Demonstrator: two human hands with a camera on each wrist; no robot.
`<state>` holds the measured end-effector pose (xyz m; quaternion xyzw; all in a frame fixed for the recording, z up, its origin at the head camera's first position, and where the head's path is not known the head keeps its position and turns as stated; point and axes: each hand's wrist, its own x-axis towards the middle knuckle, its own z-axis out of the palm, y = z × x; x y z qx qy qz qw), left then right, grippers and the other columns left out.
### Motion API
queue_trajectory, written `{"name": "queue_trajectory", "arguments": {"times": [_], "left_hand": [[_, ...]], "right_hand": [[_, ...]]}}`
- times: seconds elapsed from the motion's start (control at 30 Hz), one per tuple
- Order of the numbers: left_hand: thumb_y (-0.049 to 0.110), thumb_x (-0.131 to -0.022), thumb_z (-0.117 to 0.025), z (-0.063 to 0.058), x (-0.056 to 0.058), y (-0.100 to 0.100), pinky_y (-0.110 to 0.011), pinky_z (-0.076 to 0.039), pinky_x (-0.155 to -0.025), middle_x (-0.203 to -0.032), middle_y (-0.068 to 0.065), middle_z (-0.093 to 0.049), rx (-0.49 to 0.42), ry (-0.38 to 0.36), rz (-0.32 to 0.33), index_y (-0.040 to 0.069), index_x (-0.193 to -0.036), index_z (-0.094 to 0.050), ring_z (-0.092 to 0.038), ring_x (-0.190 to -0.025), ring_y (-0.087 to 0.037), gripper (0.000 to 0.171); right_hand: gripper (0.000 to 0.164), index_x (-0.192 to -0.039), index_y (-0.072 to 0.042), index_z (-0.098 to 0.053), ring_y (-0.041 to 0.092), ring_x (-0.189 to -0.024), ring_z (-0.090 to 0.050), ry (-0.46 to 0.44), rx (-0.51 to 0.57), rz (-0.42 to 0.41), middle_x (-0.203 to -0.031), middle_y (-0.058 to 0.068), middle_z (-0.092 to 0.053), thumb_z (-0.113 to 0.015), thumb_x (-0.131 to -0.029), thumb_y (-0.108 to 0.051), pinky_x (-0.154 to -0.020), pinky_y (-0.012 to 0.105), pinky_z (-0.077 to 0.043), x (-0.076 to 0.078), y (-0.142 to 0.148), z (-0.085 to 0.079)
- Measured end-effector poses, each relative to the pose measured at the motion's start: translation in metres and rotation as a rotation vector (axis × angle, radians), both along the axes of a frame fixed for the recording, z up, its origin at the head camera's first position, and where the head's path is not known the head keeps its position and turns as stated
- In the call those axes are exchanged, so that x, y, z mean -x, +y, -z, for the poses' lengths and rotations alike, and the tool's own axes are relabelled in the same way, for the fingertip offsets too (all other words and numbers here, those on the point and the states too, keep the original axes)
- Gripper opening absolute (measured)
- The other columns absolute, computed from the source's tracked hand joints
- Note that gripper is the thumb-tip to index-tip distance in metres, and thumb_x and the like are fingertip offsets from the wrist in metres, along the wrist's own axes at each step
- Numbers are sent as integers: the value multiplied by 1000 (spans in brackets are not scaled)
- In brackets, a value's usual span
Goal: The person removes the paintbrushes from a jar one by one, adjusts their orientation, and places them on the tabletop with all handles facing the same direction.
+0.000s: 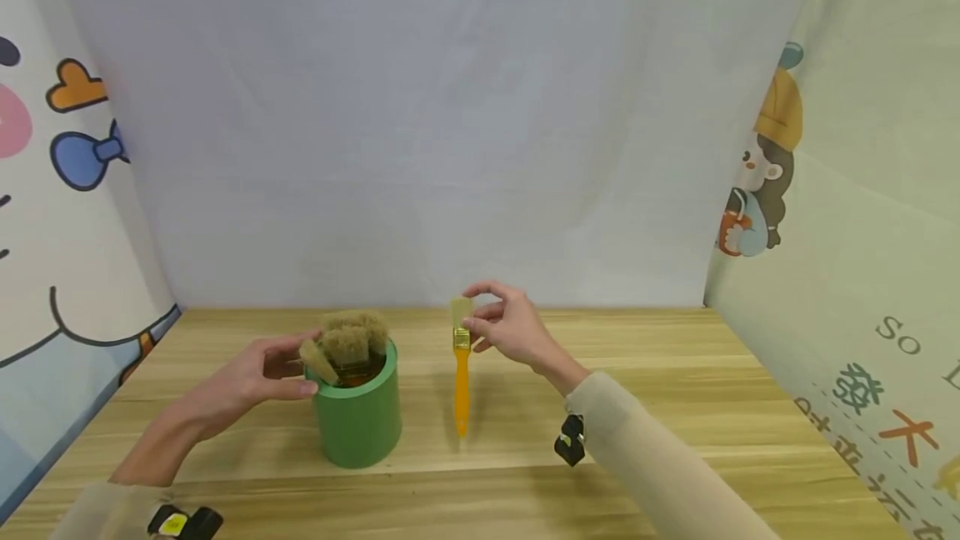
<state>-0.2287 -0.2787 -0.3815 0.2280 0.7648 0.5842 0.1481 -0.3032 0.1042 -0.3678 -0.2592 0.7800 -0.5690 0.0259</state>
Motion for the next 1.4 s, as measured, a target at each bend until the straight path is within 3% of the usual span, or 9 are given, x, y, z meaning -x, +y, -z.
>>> {"name": "queue_trajectory", "arguments": {"times": [0.3, 0.53, 0.83, 1.17, 1.4], "left_hand": [[14, -100, -70, -1, -1, 0, -35, -52, -101, -165, -37, -21, 16, 0, -18, -8, -165, -15, -32, -145, -60, 87], [14, -101, -70, -2, -2, 0, -35, -52, -101, -166, -36, -20, 17, 5, -11, -8, -165, -16, -32, -145, -59, 87], [14, -101, -69, -3, -2, -1, -37, -50, -102, -167, -35, -17, 20, 0, -12, -8, -165, -15, -30, -146, -60, 86], [15, -101, -69, -2, -1, -2, -42, -49, -105, -168, -33, -16, 18, -7, -8, -7, -165, -15, -29, -147, -58, 86], [14, -101, -69, 0, 0, -1, -37, -50, -103, -167, -33, -20, 7, -6, -6, -7, -165, -16, -32, -146, -57, 86]], "right_hand": [[40, -137, 5, -59, 32, -78, -76, -164, 45, -13, -98, 22, -75, -69, -99, 8, -78, 58, -60, 7, -7, 22], [42, -139, 7, -58, 34, -75, -74, -223, 33, -3, -99, 24, -73, -69, -98, 8, -81, 61, -59, 11, -9, 34], [42, -134, 11, -60, 25, -68, -72, -282, 39, 14, -95, 21, -70, -70, -93, 14, -73, 48, -63, 15, -17, 44], [40, -129, 15, -62, 21, -65, -71, -276, -32, 27, -94, 22, -71, -72, -91, 16, -69, 43, -63, 19, -24, 54], [35, -123, 13, -67, 26, -68, -75, -253, -123, 44, -92, 18, -71, -76, -90, 13, -62, 38, -63, 22, -26, 57]]}}
